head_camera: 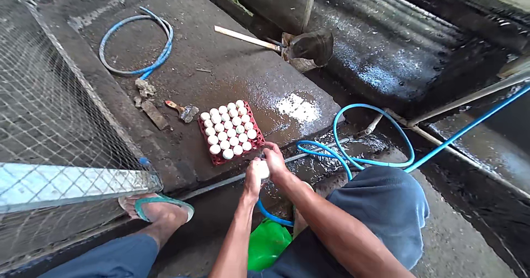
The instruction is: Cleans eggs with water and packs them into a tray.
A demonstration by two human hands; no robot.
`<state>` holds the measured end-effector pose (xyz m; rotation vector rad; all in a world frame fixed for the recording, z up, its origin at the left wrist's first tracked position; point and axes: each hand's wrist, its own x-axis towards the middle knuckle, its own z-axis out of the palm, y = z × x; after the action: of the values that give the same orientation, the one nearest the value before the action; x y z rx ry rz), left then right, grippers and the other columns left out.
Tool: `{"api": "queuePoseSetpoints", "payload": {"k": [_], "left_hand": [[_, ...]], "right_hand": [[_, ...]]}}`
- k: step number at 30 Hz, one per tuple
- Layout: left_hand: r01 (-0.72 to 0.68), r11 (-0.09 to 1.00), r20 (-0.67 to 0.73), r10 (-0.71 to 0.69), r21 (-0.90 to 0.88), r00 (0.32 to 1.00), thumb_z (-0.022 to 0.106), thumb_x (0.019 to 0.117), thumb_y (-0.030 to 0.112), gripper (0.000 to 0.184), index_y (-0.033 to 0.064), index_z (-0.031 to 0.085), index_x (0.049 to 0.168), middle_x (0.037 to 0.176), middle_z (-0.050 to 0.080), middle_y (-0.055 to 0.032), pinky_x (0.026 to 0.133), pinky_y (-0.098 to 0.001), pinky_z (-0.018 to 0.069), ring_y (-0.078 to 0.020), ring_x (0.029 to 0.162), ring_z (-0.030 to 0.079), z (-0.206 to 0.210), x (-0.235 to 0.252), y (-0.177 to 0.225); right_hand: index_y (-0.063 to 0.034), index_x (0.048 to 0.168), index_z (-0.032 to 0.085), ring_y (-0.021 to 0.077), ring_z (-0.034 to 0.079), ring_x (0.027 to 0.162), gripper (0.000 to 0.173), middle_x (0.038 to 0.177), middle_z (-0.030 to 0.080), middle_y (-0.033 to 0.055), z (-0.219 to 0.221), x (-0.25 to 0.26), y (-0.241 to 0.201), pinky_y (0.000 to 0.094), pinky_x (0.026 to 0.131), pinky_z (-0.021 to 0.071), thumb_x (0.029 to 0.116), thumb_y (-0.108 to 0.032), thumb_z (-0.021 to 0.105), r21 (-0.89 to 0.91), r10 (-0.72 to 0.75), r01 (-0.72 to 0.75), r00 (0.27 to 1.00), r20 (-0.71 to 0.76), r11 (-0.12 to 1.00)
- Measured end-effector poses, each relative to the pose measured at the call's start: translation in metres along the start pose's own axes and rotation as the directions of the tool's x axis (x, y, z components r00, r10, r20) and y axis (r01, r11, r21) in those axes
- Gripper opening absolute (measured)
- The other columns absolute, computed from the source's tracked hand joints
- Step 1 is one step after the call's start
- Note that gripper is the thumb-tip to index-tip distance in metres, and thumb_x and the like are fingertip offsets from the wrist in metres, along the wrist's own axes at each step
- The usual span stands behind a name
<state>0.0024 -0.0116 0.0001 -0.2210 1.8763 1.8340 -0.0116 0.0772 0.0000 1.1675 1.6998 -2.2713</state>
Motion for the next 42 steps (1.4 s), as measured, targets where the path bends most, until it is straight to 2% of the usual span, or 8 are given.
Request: {"api": "queuePoseSetpoints", "payload": {"k": [4, 9, 17, 25, 31, 36, 39, 42], "left_hand": [[0.002, 0.998, 0.022, 0.0, -0.067, 1.0, 0.034, 0.11, 0.029, 0.032, 0.0064, 0.057, 0.113, 0.08, 0.058, -0.0018, 0.042, -0.0192, 0.0396, -0.0045, 0.05, 0.048, -0.002, 0.003, 0.004], [-0.069, 0.991, -0.047, 0.064, -0.113, 0.997, 0.024, 0.1121, 0.024, 0.047, -0.004, 0.048, 0.141, 0.139, 0.054, -0.0181, 0.107, -0.0365, 0.043, -0.0185, 0.125, 0.054, -0.002, 0.007, 0.006], [-0.131, 0.988, -0.096, 0.139, 0.082, 0.986, 0.029, 0.1097, 0.012, 0.04, -0.0122, 0.056, 0.127, 0.127, 0.061, -0.0217, 0.104, -0.0334, 0.0443, -0.0186, 0.116, 0.058, 0.0, 0.015, -0.003], [-0.038, 0.98, 0.127, 0.063, -0.195, 0.99, 0.011, 0.1035, 0.024, 0.049, 0.0082, 0.058, 0.104, 0.068, 0.057, 0.0031, 0.037, -0.0163, 0.0326, -0.0009, 0.042, 0.038, -0.002, 0.006, 0.008], [-0.148, 0.988, -0.063, 0.151, 0.052, 0.987, 0.035, 0.1115, 0.021, 0.044, -0.0101, 0.052, 0.138, 0.138, 0.057, -0.0234, 0.112, -0.0378, 0.0413, -0.0216, 0.127, 0.056, -0.003, 0.01, 0.007], [-0.04, 0.999, 0.059, 0.04, -0.003, 0.997, 0.027, 0.111, 0.028, 0.04, 0.0049, 0.045, 0.138, 0.098, 0.06, -0.0048, 0.052, -0.0222, 0.0475, -0.0048, 0.063, 0.054, -0.004, 0.008, 0.003], [-0.124, 0.992, 0.056, 0.124, -0.002, 0.991, 0.021, 0.1104, 0.029, 0.054, -0.0029, 0.042, 0.148, 0.146, 0.051, -0.0187, 0.112, -0.0366, 0.0417, -0.0182, 0.13, 0.052, -0.007, 0.01, 0.002], [-0.032, 0.999, -0.026, 0.032, 0.02, 0.999, 0.012, 0.1117, 0.041, 0.061, 0.0033, 0.054, 0.135, 0.105, 0.065, -0.0077, 0.071, -0.0257, 0.0519, -0.0081, 0.084, 0.061, 0.001, -0.002, 0.015]], "right_hand": [[-0.0036, 0.136, 0.052, 0.0255, 0.063, 0.092, 0.035, 0.11, 0.063, 0.0178, -0.001, 0.009, -0.004, 0.0444, 0.081, 0.0537, 0.1103, -0.025, 0.04, 0.178, 0.125, -0.123, 0.992, -0.003, 0.976], [-0.0002, 0.136, 0.059, 0.0263, 0.056, 0.132, 0.044, 0.139, 0.061, 0.0178, 0.008, -0.029, 0.005, 0.0459, 0.111, 0.0448, 0.1054, -0.015, 0.032, -0.316, -0.351, 0.353, 0.934, 0.064, 0.881], [-0.0024, 0.143, 0.055, 0.0293, 0.052, 0.136, 0.046, 0.145, 0.056, 0.0207, 0.01, -0.034, 0.004, 0.0489, 0.113, 0.0431, 0.103, -0.015, 0.036, -0.273, -0.279, 0.275, 0.96, 0.025, 0.922], [-0.0017, 0.125, 0.052, 0.0246, 0.062, 0.085, 0.035, 0.098, 0.061, 0.0154, -0.003, 0.008, -0.011, 0.0438, 0.077, 0.0544, 0.1114, -0.027, 0.032, 0.278, 0.147, -0.14, 0.989, -0.005, 0.95], [0.0052, 0.144, 0.051, 0.0322, 0.039, 0.148, 0.05, 0.156, 0.043, 0.0259, 0.012, -0.033, 0.008, 0.0466, 0.121, 0.0343, 0.1048, -0.017, 0.03, -0.232, -0.44, 0.443, 0.896, 0.068, 0.866], [-0.0042, 0.15, 0.047, 0.0333, 0.047, 0.139, 0.047, 0.151, 0.048, 0.0231, 0.003, -0.001, 0.002, 0.0542, 0.111, 0.0394, 0.1071, -0.019, 0.035, -0.181, -0.189, 0.184, 0.982, -0.014, 0.966], [-0.0033, 0.148, 0.049, 0.0293, 0.047, 0.142, 0.048, 0.152, 0.049, 0.02, 0.011, -0.014, 0.012, 0.0497, 0.117, 0.0389, 0.1076, -0.022, 0.03, -0.224, -0.277, 0.276, 0.96, 0.028, 0.935], [-0.0039, 0.146, 0.053, 0.0327, 0.035, 0.15, 0.047, 0.161, 0.036, 0.0226, 0.004, -0.01, 0.012, 0.0517, 0.12, 0.033, 0.1027, -0.017, 0.042, -0.183, -0.271, 0.271, 0.962, 0.025, 0.945]]}}
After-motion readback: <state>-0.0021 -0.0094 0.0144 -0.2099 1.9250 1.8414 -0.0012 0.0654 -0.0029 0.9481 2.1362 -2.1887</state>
